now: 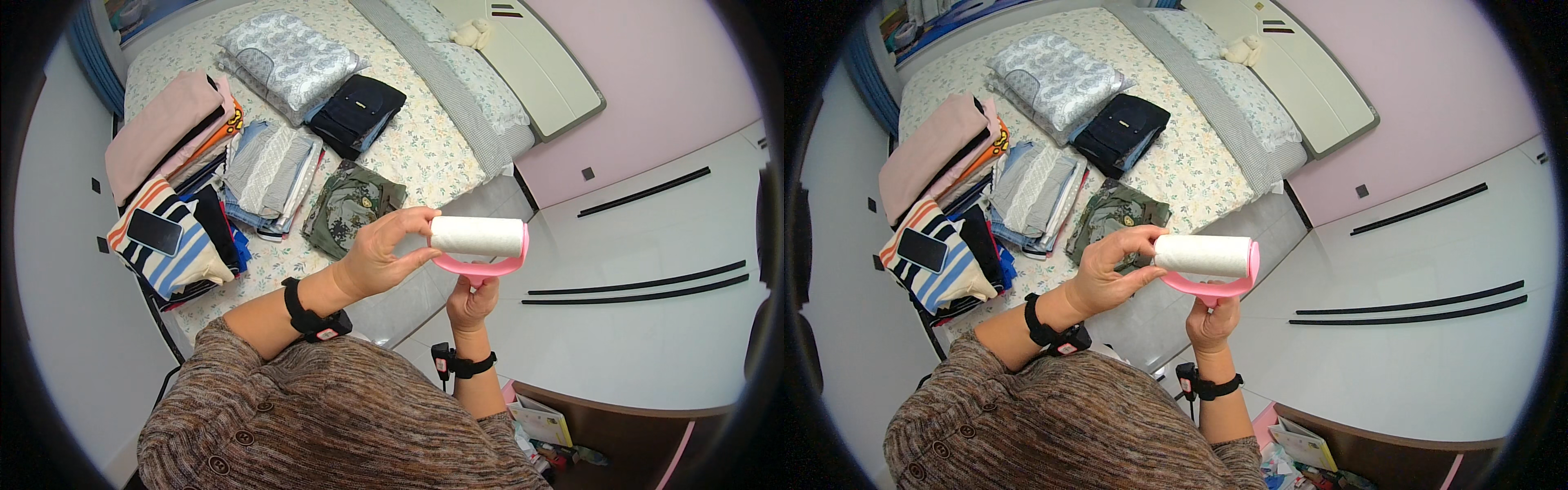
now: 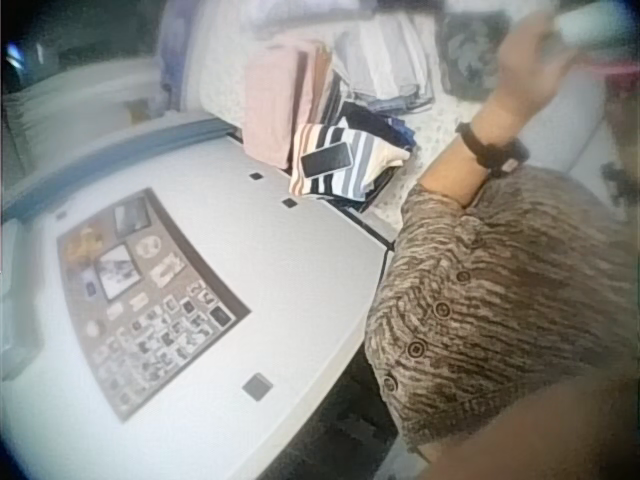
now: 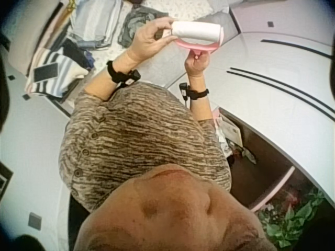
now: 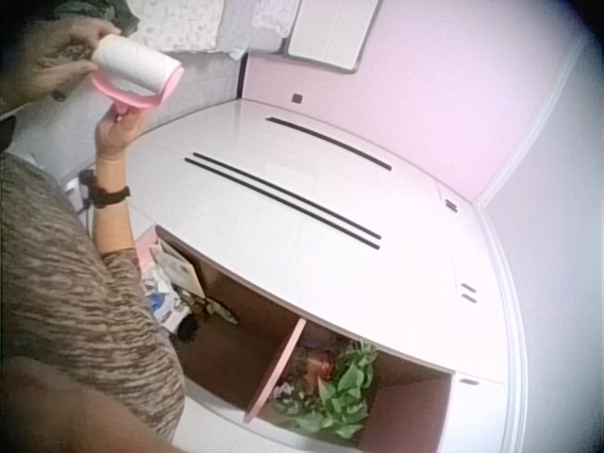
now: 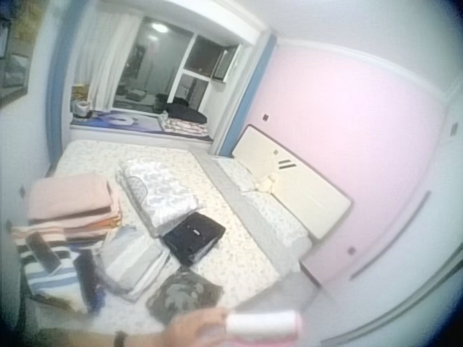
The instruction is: The person folds several pieces of clothing on a bed, including dark pants, a patterned shirt, and a pink top, then uses a lint roller on the bedspread. The person also moves a pillow and blanket between beds and places a phone on the folded clothes.
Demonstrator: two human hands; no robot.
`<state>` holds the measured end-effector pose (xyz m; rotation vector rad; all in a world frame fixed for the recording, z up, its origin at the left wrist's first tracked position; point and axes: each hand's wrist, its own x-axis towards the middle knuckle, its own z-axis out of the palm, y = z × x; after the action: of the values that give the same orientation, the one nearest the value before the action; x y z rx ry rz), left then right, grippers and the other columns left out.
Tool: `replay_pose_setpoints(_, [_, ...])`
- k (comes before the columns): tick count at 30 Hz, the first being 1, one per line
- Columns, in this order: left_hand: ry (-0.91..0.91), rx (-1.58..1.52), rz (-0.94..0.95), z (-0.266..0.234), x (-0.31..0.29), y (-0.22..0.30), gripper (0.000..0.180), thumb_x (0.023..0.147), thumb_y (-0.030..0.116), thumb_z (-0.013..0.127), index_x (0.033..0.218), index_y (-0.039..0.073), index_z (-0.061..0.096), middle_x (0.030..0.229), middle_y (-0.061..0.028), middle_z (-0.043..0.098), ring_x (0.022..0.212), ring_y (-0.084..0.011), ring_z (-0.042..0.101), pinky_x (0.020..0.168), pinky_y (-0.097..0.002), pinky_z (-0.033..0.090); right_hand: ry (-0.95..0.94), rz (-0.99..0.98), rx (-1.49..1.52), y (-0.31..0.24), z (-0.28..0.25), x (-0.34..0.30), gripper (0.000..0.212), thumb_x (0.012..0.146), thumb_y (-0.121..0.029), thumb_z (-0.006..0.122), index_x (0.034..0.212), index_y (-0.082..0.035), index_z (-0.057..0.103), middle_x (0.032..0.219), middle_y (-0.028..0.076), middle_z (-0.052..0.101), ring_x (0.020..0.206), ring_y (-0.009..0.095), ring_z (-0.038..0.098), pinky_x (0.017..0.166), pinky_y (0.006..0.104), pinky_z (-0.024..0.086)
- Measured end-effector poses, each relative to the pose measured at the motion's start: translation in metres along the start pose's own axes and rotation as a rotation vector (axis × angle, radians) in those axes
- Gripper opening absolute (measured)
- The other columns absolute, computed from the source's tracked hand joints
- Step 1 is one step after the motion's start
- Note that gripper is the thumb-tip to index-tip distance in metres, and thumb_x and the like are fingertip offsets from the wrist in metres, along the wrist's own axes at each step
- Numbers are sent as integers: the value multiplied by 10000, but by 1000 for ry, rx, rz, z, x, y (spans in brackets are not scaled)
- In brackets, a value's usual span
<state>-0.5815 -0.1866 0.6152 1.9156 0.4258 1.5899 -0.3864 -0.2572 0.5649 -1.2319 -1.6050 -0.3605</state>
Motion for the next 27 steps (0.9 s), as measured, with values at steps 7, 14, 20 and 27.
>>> replay_pose_setpoints(7, [-7,-228,-146,-3,-4,2,302,769,35,734,986,21,526,1151,-211,600,1031,-236,624,864,-313,508,-13,12,28,-1,-2,1,181,822,36,601,982,7,521,872,115,597,716,232,603,666,304,500])
replay_pose_setpoints(14, [-87,53,-85,-21,-8,-4,264,748,11,690,986,13,574,1028,-128,663,894,-214,672,777,-304,540,-77,-73,11,0,-3,-1,212,779,70,595,974,8,541,871,130,599,724,278,604,673,333,494])
replay_pose_setpoints(20, [-93,221,2,-28,-13,-11,209,726,-15,662,911,13,567,980,-137,678,829,-249,679,731,-307,539,-109,-34,22,-3,4,-3,260,768,81,586,1013,10,539,868,139,584,704,287,582,643,336,477])
replay_pose_setpoints(27, [-95,286,-5,-34,-12,-17,194,691,-24,657,853,20,560,940,-124,678,801,-257,676,713,-312,539,-159,-56,-16,-7,8,2,293,770,100,566,1046,15,518,870,145,570,699,288,568,639,322,475])
